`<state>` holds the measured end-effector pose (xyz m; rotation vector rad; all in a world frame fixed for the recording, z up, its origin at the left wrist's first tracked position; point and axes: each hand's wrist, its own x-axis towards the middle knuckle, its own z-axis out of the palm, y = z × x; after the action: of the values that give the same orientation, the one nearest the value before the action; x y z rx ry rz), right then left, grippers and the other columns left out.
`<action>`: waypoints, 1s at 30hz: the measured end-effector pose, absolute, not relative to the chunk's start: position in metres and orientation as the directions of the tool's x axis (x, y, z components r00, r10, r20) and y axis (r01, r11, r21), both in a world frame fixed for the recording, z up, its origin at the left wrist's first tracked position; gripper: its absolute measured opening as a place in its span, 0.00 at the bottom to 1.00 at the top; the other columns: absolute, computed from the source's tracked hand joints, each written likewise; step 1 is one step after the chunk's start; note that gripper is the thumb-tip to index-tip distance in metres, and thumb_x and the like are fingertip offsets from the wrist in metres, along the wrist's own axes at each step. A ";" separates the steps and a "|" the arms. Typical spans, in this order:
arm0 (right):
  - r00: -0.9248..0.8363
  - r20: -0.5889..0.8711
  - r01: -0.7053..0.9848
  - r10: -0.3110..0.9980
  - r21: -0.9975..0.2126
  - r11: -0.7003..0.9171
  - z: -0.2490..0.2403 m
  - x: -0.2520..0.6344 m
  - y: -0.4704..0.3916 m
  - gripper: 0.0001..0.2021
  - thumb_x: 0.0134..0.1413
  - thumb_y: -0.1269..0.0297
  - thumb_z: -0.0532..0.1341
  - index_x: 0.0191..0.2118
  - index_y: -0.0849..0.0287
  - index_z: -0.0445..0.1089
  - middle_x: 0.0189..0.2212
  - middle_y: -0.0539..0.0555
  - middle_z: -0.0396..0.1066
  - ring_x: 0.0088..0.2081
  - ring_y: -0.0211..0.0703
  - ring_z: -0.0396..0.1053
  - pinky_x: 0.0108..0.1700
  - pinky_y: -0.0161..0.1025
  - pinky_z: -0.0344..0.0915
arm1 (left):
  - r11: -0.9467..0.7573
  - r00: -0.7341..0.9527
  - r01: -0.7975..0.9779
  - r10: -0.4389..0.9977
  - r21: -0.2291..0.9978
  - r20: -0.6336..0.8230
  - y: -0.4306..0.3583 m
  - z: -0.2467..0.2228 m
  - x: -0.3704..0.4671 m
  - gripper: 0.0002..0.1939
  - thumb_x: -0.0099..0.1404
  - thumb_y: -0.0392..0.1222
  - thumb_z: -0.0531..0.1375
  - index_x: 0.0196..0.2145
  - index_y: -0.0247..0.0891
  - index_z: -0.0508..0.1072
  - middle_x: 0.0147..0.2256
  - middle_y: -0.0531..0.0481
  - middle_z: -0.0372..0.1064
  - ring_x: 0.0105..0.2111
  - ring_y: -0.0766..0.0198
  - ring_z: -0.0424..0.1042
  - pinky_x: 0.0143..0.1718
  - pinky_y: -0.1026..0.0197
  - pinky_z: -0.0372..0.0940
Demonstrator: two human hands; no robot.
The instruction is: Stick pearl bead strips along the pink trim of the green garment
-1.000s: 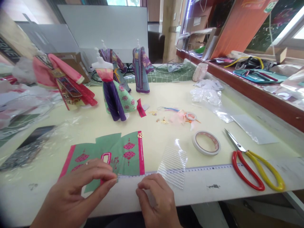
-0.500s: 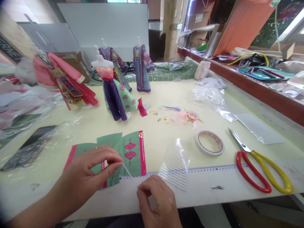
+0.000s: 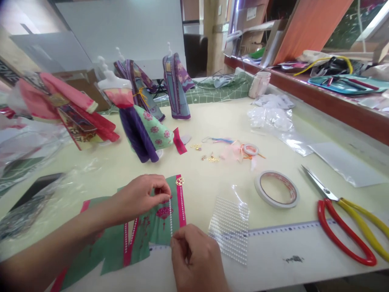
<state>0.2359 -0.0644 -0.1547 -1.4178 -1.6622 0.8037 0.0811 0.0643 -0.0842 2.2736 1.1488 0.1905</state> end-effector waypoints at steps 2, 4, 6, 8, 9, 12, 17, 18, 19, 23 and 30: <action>-0.058 0.184 0.501 0.981 -0.845 0.188 -0.155 0.236 -0.058 0.08 0.58 0.67 0.54 0.28 0.58 0.66 0.18 0.46 0.60 0.19 0.34 0.59 0.22 0.30 0.54 | -0.475 0.629 0.694 0.766 0.542 -0.134 0.072 -0.087 0.083 0.09 0.60 0.35 0.55 0.25 0.39 0.73 0.27 0.54 0.70 0.28 0.65 0.68 0.30 0.63 0.60; -0.038 0.200 0.509 0.979 -0.840 0.191 -0.156 0.235 -0.052 0.09 0.57 0.67 0.54 0.27 0.58 0.66 0.18 0.45 0.59 0.19 0.33 0.57 0.21 0.31 0.52 | -0.484 0.636 0.696 0.759 0.530 -0.142 0.078 -0.091 0.086 0.09 0.59 0.34 0.55 0.24 0.39 0.72 0.26 0.54 0.70 0.28 0.64 0.68 0.31 0.63 0.60; -0.022 0.201 0.509 0.979 -0.841 0.184 -0.159 0.234 -0.047 0.09 0.57 0.67 0.53 0.27 0.58 0.65 0.17 0.45 0.58 0.19 0.33 0.57 0.21 0.31 0.52 | -0.494 0.639 0.703 0.755 0.512 -0.147 0.084 -0.094 0.089 0.09 0.59 0.34 0.56 0.23 0.39 0.72 0.26 0.54 0.69 0.29 0.64 0.67 0.32 0.62 0.60; -0.016 0.200 0.509 0.980 -0.842 0.180 -0.162 0.234 -0.044 0.09 0.57 0.68 0.53 0.27 0.58 0.65 0.18 0.45 0.58 0.19 0.33 0.56 0.21 0.30 0.51 | -0.503 0.642 0.709 0.751 0.494 -0.155 0.087 -0.097 0.091 0.09 0.59 0.33 0.56 0.23 0.39 0.71 0.26 0.54 0.69 0.29 0.64 0.67 0.34 0.61 0.60; -0.014 0.199 0.510 0.980 -0.841 0.179 -0.164 0.233 -0.042 0.08 0.57 0.68 0.53 0.27 0.58 0.65 0.18 0.45 0.58 0.19 0.33 0.56 0.21 0.30 0.51 | -0.507 0.644 0.711 0.748 0.487 -0.160 0.089 -0.099 0.091 0.09 0.59 0.33 0.55 0.23 0.38 0.71 0.25 0.54 0.69 0.29 0.64 0.67 0.35 0.60 0.59; -0.014 0.219 0.527 0.976 -0.827 0.194 -0.169 0.233 -0.039 0.08 0.56 0.69 0.53 0.27 0.58 0.64 0.18 0.45 0.58 0.18 0.33 0.56 0.21 0.30 0.51 | -0.518 0.650 0.717 0.739 0.467 -0.177 0.091 -0.101 0.093 0.10 0.60 0.33 0.55 0.23 0.38 0.70 0.25 0.54 0.68 0.29 0.63 0.66 0.37 0.58 0.59; -0.048 0.245 0.553 0.968 -0.801 0.230 -0.172 0.233 -0.035 0.08 0.56 0.71 0.51 0.28 0.58 0.64 0.18 0.45 0.59 0.17 0.32 0.57 0.20 0.30 0.51 | -0.531 0.648 0.728 0.739 0.435 -0.183 0.093 -0.102 0.095 0.09 0.60 0.31 0.56 0.23 0.38 0.69 0.26 0.55 0.67 0.31 0.63 0.66 0.38 0.58 0.58; -0.056 0.245 0.558 0.968 -0.796 0.234 -0.172 0.233 -0.035 0.08 0.56 0.72 0.51 0.28 0.58 0.64 0.18 0.45 0.59 0.17 0.32 0.57 0.20 0.30 0.51 | -0.533 0.652 0.725 0.736 0.437 -0.183 0.093 -0.103 0.096 0.09 0.60 0.31 0.56 0.24 0.38 0.69 0.26 0.55 0.67 0.31 0.63 0.66 0.38 0.57 0.58; -0.069 0.245 0.563 0.967 -0.791 0.240 -0.173 0.234 -0.034 0.08 0.55 0.72 0.51 0.28 0.58 0.64 0.18 0.45 0.59 0.17 0.32 0.57 0.20 0.30 0.51 | -0.535 0.655 0.722 0.733 0.438 -0.183 0.094 -0.104 0.096 0.09 0.60 0.31 0.56 0.24 0.38 0.70 0.26 0.55 0.68 0.31 0.63 0.66 0.38 0.57 0.58; -0.108 0.262 0.589 0.959 -0.760 0.275 -0.176 0.238 -0.034 0.08 0.56 0.73 0.52 0.30 0.59 0.65 0.19 0.46 0.61 0.18 0.32 0.59 0.20 0.29 0.53 | -0.538 0.662 0.717 0.724 0.443 -0.193 0.097 -0.109 0.097 0.08 0.60 0.31 0.56 0.25 0.38 0.71 0.27 0.55 0.68 0.32 0.62 0.66 0.39 0.56 0.58; -0.037 0.341 0.606 0.939 -0.739 0.292 -0.184 0.236 -0.035 0.09 0.56 0.74 0.52 0.30 0.58 0.66 0.19 0.45 0.61 0.18 0.33 0.59 0.20 0.30 0.53 | -0.522 0.661 0.707 0.727 0.476 -0.186 0.101 -0.114 0.098 0.07 0.61 0.32 0.57 0.27 0.39 0.71 0.29 0.55 0.70 0.34 0.63 0.67 0.41 0.56 0.56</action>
<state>0.2361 -0.0346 -0.1839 -1.4077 -1.7396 0.5102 0.0978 0.1012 -0.1143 2.3570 1.1107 0.0488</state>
